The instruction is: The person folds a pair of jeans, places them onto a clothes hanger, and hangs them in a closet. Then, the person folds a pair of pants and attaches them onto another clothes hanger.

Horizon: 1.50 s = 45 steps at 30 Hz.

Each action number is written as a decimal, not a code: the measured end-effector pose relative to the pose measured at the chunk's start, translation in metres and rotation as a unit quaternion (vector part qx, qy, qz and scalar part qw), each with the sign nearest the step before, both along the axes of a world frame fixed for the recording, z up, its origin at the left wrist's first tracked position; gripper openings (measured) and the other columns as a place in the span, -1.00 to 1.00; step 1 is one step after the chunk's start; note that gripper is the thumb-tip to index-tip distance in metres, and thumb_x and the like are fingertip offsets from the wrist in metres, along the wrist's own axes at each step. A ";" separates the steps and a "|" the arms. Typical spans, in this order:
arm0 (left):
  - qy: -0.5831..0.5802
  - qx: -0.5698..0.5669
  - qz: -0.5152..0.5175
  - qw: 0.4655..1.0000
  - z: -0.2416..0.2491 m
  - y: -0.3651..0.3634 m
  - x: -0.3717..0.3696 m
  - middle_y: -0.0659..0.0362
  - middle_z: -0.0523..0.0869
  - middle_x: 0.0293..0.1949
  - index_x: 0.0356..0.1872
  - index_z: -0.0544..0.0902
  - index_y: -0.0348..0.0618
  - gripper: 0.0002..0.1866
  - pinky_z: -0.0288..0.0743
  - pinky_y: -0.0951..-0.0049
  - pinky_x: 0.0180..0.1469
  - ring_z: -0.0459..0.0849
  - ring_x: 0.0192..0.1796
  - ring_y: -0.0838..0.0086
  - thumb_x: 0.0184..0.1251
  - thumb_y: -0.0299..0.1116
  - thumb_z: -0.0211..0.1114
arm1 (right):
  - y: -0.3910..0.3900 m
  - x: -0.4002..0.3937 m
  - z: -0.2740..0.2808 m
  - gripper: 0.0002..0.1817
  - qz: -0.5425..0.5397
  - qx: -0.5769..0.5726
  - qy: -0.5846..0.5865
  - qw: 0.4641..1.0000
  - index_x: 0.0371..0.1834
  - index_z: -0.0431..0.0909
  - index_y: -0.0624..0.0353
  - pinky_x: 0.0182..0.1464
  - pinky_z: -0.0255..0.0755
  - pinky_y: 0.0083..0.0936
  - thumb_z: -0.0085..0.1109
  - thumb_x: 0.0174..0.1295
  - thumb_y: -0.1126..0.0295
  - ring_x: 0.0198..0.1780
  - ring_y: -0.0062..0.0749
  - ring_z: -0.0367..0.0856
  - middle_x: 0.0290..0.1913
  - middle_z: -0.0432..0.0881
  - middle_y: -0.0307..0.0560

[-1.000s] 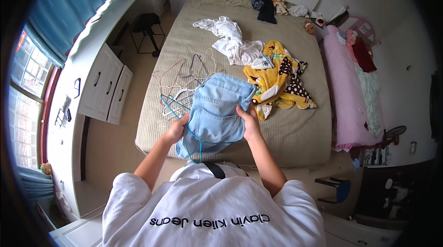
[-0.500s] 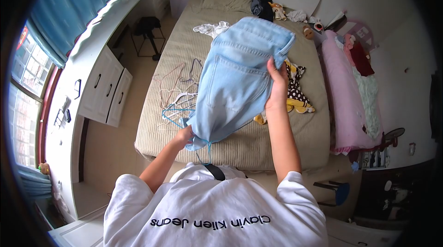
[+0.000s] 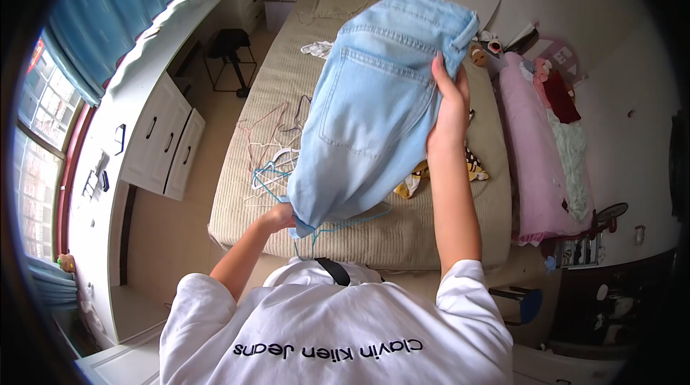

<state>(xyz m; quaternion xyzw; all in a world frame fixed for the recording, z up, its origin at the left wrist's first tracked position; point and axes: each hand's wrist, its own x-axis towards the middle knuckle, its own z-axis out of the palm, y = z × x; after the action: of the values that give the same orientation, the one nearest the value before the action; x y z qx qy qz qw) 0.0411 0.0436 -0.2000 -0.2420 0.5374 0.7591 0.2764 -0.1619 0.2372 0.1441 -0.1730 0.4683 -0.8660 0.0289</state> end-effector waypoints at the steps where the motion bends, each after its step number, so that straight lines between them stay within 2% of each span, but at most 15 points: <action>1: 0.039 0.052 0.009 0.998 0.004 0.001 0.000 -0.08 0.53 0.11 0.27 0.31 -0.28 -0.52 0.35 0.10 0.23 0.55 0.12 0.14 0.43 -0.23 -0.20 | -0.003 -0.010 0.001 -0.55 -0.004 0.024 0.016 1.000 0.07 0.43 0.28 0.12 0.25 -0.55 0.28 0.15 0.33 0.00 -0.46 0.46 -0.02 0.54 -0.15; 6: 0.002 0.084 0.002 0.996 0.047 0.011 0.003 -0.04 0.51 0.16 0.26 0.31 -0.34 -0.54 0.36 0.20 0.24 0.54 0.15 0.21 0.38 -0.40 -0.14 | -0.015 -0.112 -0.051 -0.53 -0.032 0.155 -0.014 0.987 0.00 0.47 0.30 0.09 0.28 -0.53 0.30 0.15 0.21 -0.02 -0.45 0.46 -0.03 0.56 -0.10; 8: 0.006 0.111 -0.001 0.994 0.035 0.011 0.009 -0.04 0.52 0.15 0.26 0.32 -0.35 -0.54 0.37 0.22 0.24 0.55 0.14 0.21 0.35 -0.42 -0.12 | -0.010 -0.147 -0.115 -0.21 -0.012 0.293 -0.121 0.949 0.29 0.18 0.31 0.20 0.28 -0.37 0.19 0.17 -0.04 0.20 -0.25 0.38 0.21 0.40 0.08; 11: 0.060 0.204 0.011 0.977 0.015 0.010 0.010 -0.03 0.54 0.13 0.20 0.37 -0.38 -0.56 0.38 0.22 0.23 0.55 0.13 0.22 0.32 -0.43 -0.09 | -0.003 -0.127 -0.238 -0.06 -0.010 0.608 -0.148 0.780 0.40 -0.11 0.39 0.32 0.19 -0.29 0.06 0.19 -0.09 0.40 -0.03 0.16 0.42 0.07 0.25; 12: 0.038 0.220 0.037 0.974 0.008 0.009 0.008 -0.04 0.56 0.10 0.17 0.40 -0.40 -0.56 0.38 0.23 0.22 0.56 0.12 0.20 0.31 -0.42 -0.07 | 0.003 -0.100 -0.269 -0.10 0.077 0.641 -0.127 0.753 0.42 -0.14 0.34 0.33 0.18 -0.27 0.04 0.23 -0.02 0.38 -0.02 0.20 0.40 0.10 0.28; 13: 0.016 0.237 0.063 0.969 0.000 0.009 0.005 -0.05 0.57 0.08 0.14 0.43 -0.42 -0.57 0.39 0.24 0.22 0.57 0.10 0.19 0.29 -0.41 -0.06 | 0.007 -0.054 -0.279 -0.26 0.100 0.691 -0.026 0.715 0.35 0.10 0.30 0.22 0.31 -0.24 0.05 0.25 0.03 0.23 -0.03 0.41 0.23 0.37 0.29; 14: -0.004 0.252 0.090 0.963 -0.007 0.007 0.003 -0.06 0.59 0.06 0.11 0.46 -0.44 -0.58 0.39 0.25 0.21 0.58 0.09 0.18 0.28 -0.41 -0.04 | 0.016 -0.024 -0.311 -0.48 0.221 0.618 0.030 0.754 0.16 0.34 0.25 0.05 0.42 -0.32 0.09 0.27 0.12 0.00 -0.20 0.55 0.00 0.56 0.13; 15: -0.010 0.251 0.091 0.964 -0.014 0.006 0.004 -0.06 0.60 0.04 0.09 0.48 -0.44 -0.59 0.40 0.25 0.20 0.59 0.07 0.17 0.28 -0.40 -0.04 | 0.023 0.022 -0.310 -0.57 0.316 0.523 -0.057 0.789 0.08 0.41 0.23 0.10 0.39 -0.43 0.14 0.26 0.18 0.07 -0.36 0.49 0.04 0.52 -0.01; 17: -0.021 0.249 0.090 0.964 -0.024 0.006 0.002 -0.06 0.63 -0.01 0.03 0.51 -0.45 -0.61 0.42 0.24 0.18 0.62 0.02 0.17 0.28 -0.39 -0.04 | 0.047 0.087 -0.322 -0.60 0.365 0.431 0.005 0.825 0.03 0.43 0.20 0.03 0.37 -0.51 0.21 0.23 0.21 -0.05 -0.46 0.47 -0.12 0.52 -0.12; 22: -0.061 0.240 0.094 0.964 0.000 0.017 0.015 -0.06 0.67 -0.11 -0.12 0.58 -0.46 -0.68 0.48 0.23 0.12 0.65 -0.06 0.18 0.26 -0.44 -0.03 | 0.090 0.171 -0.325 -0.47 0.265 0.461 0.033 0.846 -0.03 0.42 0.23 0.01 0.39 -0.42 0.35 0.07 0.10 -0.07 -0.33 0.52 -0.15 0.53 -0.08; 23: -0.058 0.223 0.095 0.968 -0.001 0.015 0.013 -0.06 0.67 -0.12 -0.13 0.59 -0.45 -0.68 0.48 0.23 0.11 0.66 -0.07 0.18 0.27 -0.43 -0.03 | 0.093 0.174 -0.329 -0.54 0.282 0.512 0.070 0.808 -0.09 0.44 0.23 -0.03 0.40 -0.40 0.31 0.12 0.14 -0.10 -0.31 0.54 -0.18 0.54 -0.06; 28: -0.034 0.280 0.112 0.953 -0.020 -0.006 0.001 -0.07 0.67 -0.12 -0.13 0.58 -0.43 -0.62 0.48 0.18 0.11 0.66 -0.09 0.13 0.25 -0.32 -0.06 | 0.072 0.175 -0.285 -0.76 0.249 0.380 0.212 0.865 -0.16 0.43 0.26 -0.20 0.37 -0.53 0.09 0.31 0.29 -0.28 -0.49 0.49 -0.31 0.53 -0.14; 31: -0.023 0.255 0.114 0.960 0.000 -0.009 -0.013 -0.05 0.68 -0.13 -0.14 0.59 -0.40 -0.63 0.50 0.21 0.08 0.68 -0.10 0.18 0.21 -0.30 0.00 | 0.067 0.185 -0.268 -0.76 0.354 0.373 -0.043 0.857 -0.24 0.44 0.26 -0.30 0.32 -0.53 0.05 0.34 0.26 -0.36 -0.54 0.40 -0.39 0.47 -0.18; 39: 0.012 0.191 0.099 0.976 0.037 -0.013 -0.019 0.00 0.64 -0.06 -0.07 0.56 -0.32 -0.60 0.41 0.27 0.16 0.60 -0.01 0.25 0.20 -0.24 0.03 | 0.063 0.142 -0.245 -0.88 0.273 0.332 0.003 0.903 -0.29 0.47 0.26 -0.46 0.13 -0.76 0.06 0.33 0.42 -0.49 -0.82 0.23 -0.52 0.33 -0.45; 45: 0.078 0.225 0.098 0.966 0.033 -0.018 -0.021 -0.06 0.60 0.02 0.03 0.51 -0.36 -0.55 0.35 0.26 0.22 0.56 0.06 0.20 0.30 -0.22 -0.08 | 0.061 0.106 -0.218 -0.84 0.261 0.325 0.021 0.909 -0.29 0.51 0.31 -0.34 0.29 -0.76 0.08 0.32 0.40 -0.40 -0.77 0.40 -0.44 0.52 -0.33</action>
<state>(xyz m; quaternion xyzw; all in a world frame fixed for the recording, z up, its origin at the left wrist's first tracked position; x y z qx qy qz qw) 0.0203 0.0256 -0.1669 -0.1648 0.3463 0.9005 0.2051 -0.0556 0.2985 -0.0743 -0.2880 0.6626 -0.6234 0.2989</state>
